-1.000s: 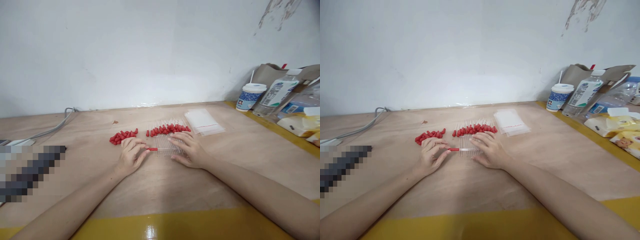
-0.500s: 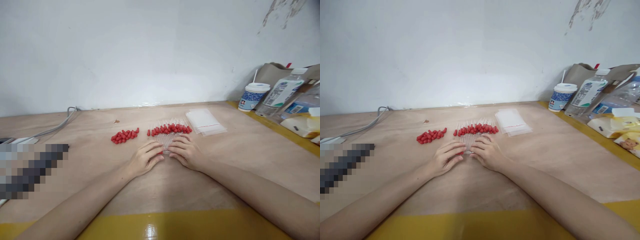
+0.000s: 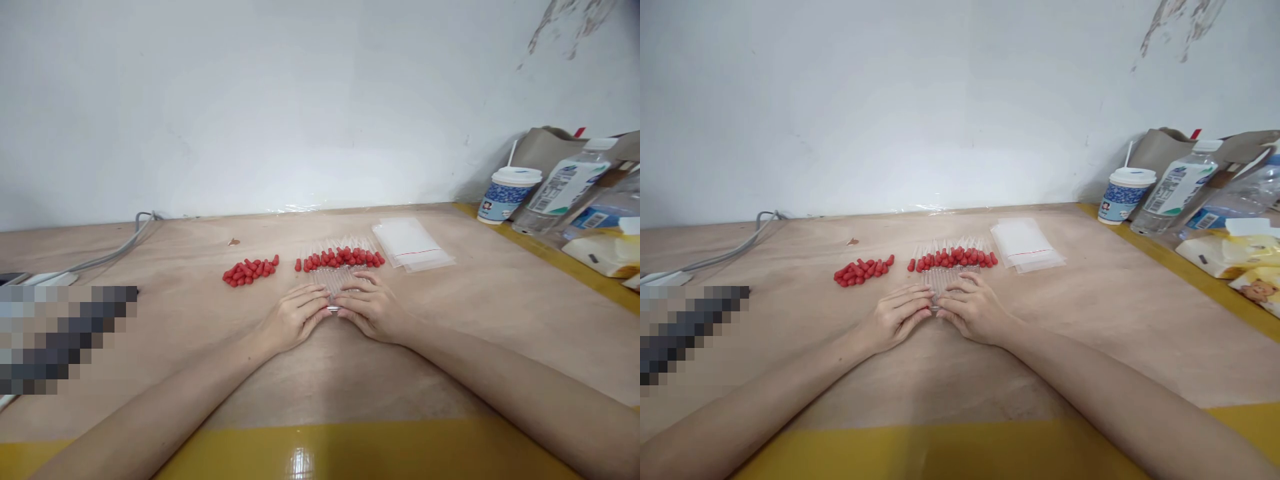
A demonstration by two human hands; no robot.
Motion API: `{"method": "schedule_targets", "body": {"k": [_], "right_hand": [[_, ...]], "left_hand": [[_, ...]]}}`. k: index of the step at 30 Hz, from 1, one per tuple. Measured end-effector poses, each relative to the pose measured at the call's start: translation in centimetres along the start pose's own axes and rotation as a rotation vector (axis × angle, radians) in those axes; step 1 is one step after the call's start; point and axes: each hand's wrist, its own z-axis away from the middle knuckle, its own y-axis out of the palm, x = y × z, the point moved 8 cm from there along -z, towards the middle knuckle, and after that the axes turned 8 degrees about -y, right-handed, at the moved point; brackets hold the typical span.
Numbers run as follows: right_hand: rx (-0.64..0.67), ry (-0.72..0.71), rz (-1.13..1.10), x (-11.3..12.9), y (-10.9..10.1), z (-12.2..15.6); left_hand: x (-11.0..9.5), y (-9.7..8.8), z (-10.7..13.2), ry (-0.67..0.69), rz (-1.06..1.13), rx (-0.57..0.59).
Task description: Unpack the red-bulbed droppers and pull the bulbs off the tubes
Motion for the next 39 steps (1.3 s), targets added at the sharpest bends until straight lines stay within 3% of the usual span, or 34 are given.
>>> {"method": "schedule_targets", "body": {"k": [17, 26, 29, 35, 39], "right_hand": [[-0.049, -0.168, 0.014, 1.4, -1.0, 0.1], [-0.061, -0.196, 0.020, 1.3, -1.6, 0.8], [-0.083, -0.106, 0.009, -0.6, -2.2, 1.4], [-0.098, 0.333, 0.251, -5.8, -2.7, 3.1], [-0.032, 0.435, 0.283, -6.2, -2.3, 3.1]], "left_hand": [[0.1, 0.2, 0.4, -0.018, 0.020, 0.125], [0.0, -0.4, 0.7, 0.012, 0.029, 0.080], [1.8, -1.3, 1.2, -0.078, 0.001, 0.037], [5.5, -4.2, 1.4, -0.238, -0.139, -0.157], [9.6, -6.6, 1.6, -0.518, -0.198, -0.240]]}}
